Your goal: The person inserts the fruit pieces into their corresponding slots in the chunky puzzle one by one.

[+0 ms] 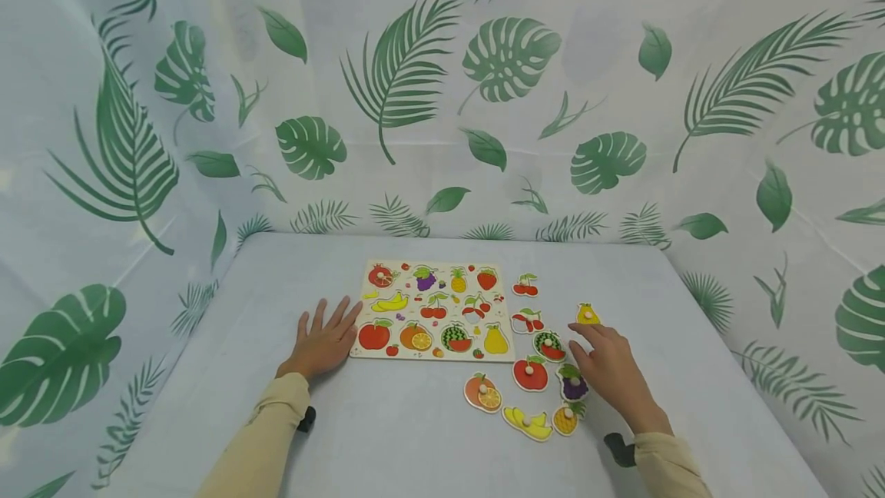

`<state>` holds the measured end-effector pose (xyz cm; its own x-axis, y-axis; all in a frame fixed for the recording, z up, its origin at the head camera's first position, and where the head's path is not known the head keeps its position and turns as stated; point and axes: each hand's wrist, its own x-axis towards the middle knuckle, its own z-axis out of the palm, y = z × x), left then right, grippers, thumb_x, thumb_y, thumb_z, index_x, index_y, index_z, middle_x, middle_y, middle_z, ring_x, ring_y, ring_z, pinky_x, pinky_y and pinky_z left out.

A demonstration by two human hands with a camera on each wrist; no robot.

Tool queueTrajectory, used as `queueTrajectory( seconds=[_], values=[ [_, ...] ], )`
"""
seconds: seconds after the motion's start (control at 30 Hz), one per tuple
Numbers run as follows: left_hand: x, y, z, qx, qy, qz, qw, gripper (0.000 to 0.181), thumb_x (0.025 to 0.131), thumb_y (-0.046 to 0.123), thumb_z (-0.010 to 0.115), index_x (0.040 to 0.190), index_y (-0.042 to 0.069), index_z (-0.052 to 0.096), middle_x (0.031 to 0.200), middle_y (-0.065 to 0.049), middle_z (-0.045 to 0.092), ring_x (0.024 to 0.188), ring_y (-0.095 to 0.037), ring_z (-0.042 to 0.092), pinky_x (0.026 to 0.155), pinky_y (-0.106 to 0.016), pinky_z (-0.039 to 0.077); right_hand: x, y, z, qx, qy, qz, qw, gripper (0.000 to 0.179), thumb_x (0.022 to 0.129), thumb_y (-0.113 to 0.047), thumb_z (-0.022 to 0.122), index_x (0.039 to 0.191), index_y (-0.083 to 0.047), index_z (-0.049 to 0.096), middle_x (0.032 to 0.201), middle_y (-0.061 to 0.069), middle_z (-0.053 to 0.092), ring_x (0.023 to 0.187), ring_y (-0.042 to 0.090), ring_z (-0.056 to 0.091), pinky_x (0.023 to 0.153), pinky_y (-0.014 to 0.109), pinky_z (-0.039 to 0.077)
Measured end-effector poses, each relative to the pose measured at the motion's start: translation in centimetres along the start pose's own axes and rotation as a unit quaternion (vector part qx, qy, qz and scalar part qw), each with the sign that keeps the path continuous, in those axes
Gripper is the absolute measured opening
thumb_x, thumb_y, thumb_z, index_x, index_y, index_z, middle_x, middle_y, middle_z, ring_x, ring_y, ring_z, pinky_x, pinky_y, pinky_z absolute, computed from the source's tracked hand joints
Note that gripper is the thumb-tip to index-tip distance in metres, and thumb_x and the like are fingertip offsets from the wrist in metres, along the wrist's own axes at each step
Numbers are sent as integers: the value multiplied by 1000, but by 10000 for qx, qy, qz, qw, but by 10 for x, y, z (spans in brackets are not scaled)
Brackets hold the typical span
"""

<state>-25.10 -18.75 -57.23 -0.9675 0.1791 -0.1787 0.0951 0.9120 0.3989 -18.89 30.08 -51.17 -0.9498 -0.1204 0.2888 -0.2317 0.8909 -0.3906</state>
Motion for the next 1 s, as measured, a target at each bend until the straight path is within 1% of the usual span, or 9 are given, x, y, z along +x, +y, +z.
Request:
queueTrajectory(
  seconds=[0.23, 0.3, 0.43, 0.5, 0.57, 0.67, 0.73, 0.8, 1.0],
  values=[
    [-2, 0, -3, 16, -84, 5, 10000, 62, 114, 36, 39, 172, 19, 26, 179, -13, 13, 161, -48, -6, 123, -70, -10, -19, 3, -3, -185, -373, 325, 9986, 35, 95, -7, 80, 127, 4, 73, 116, 23, 72, 109, 46, 64, 95, 66, 54],
    [-2, 1, -3, 20, -90, 6, 10000, 62, 114, 36, 40, 172, 19, 26, 179, -13, 13, 161, -48, -6, 123, -70, -10, -24, 4, -2, -185, -418, 374, 9983, 32, 93, -6, 81, 123, 3, 74, 112, 20, 72, 106, 43, 64, 92, 64, 55],
    [-1, 0, -2, 29, -84, -6, 10000, 62, 114, 36, 39, 172, 19, 26, 179, -12, 13, 161, -48, -7, 123, -69, -10, -30, 5, 1, -201, -419, 323, 9984, 22, 90, -3, 84, 111, 0, 76, 101, 12, 72, 99, 36, 64, 87, 60, 54],
    [-1, -1, -2, 36, -60, 1, 10000, 62, 113, 37, 38, 172, 19, 26, 179, -12, 13, 161, -48, -6, 124, -69, -10, -32, 5, 3, -168, -454, 310, 9983, 20, 88, -2, 84, 106, -1, 76, 97, 8, 70, 97, 34, 63, 86, 58, 53],
    [-1, -1, -2, -8, -22, 23, 10000, 62, 113, 37, 38, 171, 17, 28, 179, -14, 14, 161, -48, -6, 123, -69, -10, -34, 4, 5, -104, -504, 324, 9981, 19, 88, -2, 84, 105, -2, 76, 94, 5, 69, 97, 32, 62, 87, 58, 52],
    [-1, 0, -2, -27, 1, 39, 10000, 63, 113, 37, 38, 171, 16, 28, 178, -14, 14, 161, -48, -5, 124, -68, -10, -35, 3, 8, -40, -701, 401, 9967, 17, 89, -4, 84, 104, -2, 77, 93, 2, 67, 95, 29, 61, 87, 56, 52],
    [-2, 1, -3, -61, 5, 40, 10000, 63, 113, 36, 38, 171, 15, 28, 178, -15, 15, 161, -49, -5, 123, -69, -11, -36, 3, 10, -75, -811, 419, 9958, 15, 89, -4, 84, 102, -3, 77, 93, 1, 66, 94, 26, 61, 88, 55, 52],
    [-2, 2, -3, -40, -8, 20, 10000, 63, 113, 36, 38, 171, 16, 27, 178, -14, 14, 161, -48, -6, 124, -68, -11, -36, 2, 12, -150, -891, 427, 9950, 14, 89, -3, 85, 100, -3, 78, 92, 0, 66, 91, 24, 60, 86, 53, 53],
    [-3, 3, -3, 38, -55, -13, 10000, 62, 114, 36, 38, 172, 17, 26, 179, -13, 12, 161, -48, -7, 123, -69, -10, -36, 3, 14, -220, -882, 355, 9952, 14, 87, 1, 85, 96, -4, 77, 90, 1, 67, 90, 23, 61, 83, 50, 56]
  ],
)
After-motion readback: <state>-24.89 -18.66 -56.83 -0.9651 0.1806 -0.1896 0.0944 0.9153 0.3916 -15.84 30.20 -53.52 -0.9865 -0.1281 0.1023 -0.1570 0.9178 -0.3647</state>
